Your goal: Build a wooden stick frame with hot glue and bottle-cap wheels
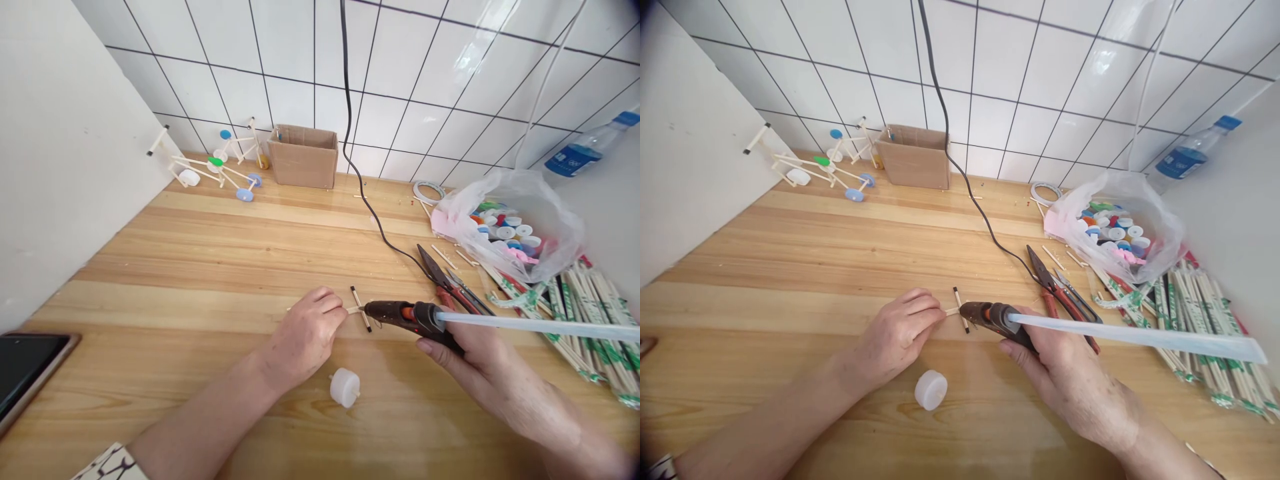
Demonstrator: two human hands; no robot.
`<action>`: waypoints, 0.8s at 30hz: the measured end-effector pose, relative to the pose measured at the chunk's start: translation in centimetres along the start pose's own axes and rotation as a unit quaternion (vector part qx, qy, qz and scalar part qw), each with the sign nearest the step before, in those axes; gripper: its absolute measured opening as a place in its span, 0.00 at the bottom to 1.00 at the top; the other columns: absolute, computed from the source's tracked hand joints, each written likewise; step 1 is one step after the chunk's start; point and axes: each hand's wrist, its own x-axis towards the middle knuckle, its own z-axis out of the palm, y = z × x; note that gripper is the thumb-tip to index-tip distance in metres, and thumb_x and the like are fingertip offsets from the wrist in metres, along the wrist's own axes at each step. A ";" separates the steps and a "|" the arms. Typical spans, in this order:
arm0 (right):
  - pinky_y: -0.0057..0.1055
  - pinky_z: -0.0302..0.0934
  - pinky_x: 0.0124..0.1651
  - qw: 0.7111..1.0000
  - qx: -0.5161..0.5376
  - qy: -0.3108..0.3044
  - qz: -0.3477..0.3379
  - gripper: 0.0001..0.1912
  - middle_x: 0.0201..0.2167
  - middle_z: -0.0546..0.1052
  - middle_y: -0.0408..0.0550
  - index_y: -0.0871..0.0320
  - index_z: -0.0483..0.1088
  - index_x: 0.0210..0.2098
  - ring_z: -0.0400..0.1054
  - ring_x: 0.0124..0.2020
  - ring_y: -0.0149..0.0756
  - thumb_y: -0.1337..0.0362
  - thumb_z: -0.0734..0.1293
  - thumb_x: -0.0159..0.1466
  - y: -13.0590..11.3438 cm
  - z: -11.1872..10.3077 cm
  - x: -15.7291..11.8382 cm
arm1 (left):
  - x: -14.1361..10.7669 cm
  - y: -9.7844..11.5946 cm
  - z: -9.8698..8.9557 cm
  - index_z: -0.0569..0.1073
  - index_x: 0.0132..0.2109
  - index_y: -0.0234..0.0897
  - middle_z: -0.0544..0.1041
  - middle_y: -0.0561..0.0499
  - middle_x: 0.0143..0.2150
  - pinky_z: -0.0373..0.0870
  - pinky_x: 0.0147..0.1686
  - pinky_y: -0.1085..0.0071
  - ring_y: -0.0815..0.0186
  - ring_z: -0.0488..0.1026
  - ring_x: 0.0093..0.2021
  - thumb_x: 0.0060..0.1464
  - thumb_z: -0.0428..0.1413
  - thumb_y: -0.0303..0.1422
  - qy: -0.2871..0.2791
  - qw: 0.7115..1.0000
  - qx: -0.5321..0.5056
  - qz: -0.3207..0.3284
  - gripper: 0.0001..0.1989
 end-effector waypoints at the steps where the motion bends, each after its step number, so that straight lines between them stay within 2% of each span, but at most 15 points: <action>1: 0.35 0.66 0.33 1.000 0.002 -0.002 -0.002 0.05 0.31 0.74 0.46 0.54 0.64 0.38 0.69 0.31 0.40 0.60 0.59 0.66 -0.1 -0.1 0.0 | 0.0 0.0 0.0 0.74 0.30 0.33 0.74 0.46 0.29 0.70 0.33 0.68 0.62 0.67 0.34 0.58 0.48 0.19 0.000 1.000 0.001 -0.001 0.13; 8: 0.30 0.67 0.32 1.000 0.020 -0.009 -0.010 0.04 0.33 0.75 0.45 0.53 0.63 0.41 0.71 0.32 0.38 0.62 0.60 0.67 -0.2 -0.3 0.0 | -0.1 0.0 0.1 0.74 0.29 0.31 0.74 0.46 0.29 0.70 0.33 0.67 0.62 0.67 0.34 0.57 0.49 0.19 -0.002 1.000 0.003 0.000 0.13; 21: 0.32 0.67 0.35 0.999 0.034 -0.013 0.004 0.06 0.33 0.74 0.44 0.52 0.64 0.42 0.71 0.33 0.38 0.60 0.59 0.67 0.0 -0.1 0.0 | 0.0 -0.1 0.0 0.74 0.30 0.32 0.74 0.46 0.29 0.70 0.34 0.67 0.62 0.67 0.34 0.58 0.48 0.19 -0.005 1.000 0.003 0.004 0.13; 24: 0.35 0.67 0.36 1.000 0.026 -0.010 0.006 0.07 0.33 0.74 0.45 0.51 0.65 0.43 0.70 0.34 0.40 0.59 0.59 0.67 0.1 0.0 -0.1 | 0.0 -0.1 0.1 0.73 0.30 0.33 0.74 0.47 0.29 0.71 0.34 0.67 0.62 0.68 0.34 0.58 0.49 0.19 -0.006 1.000 0.005 0.004 0.13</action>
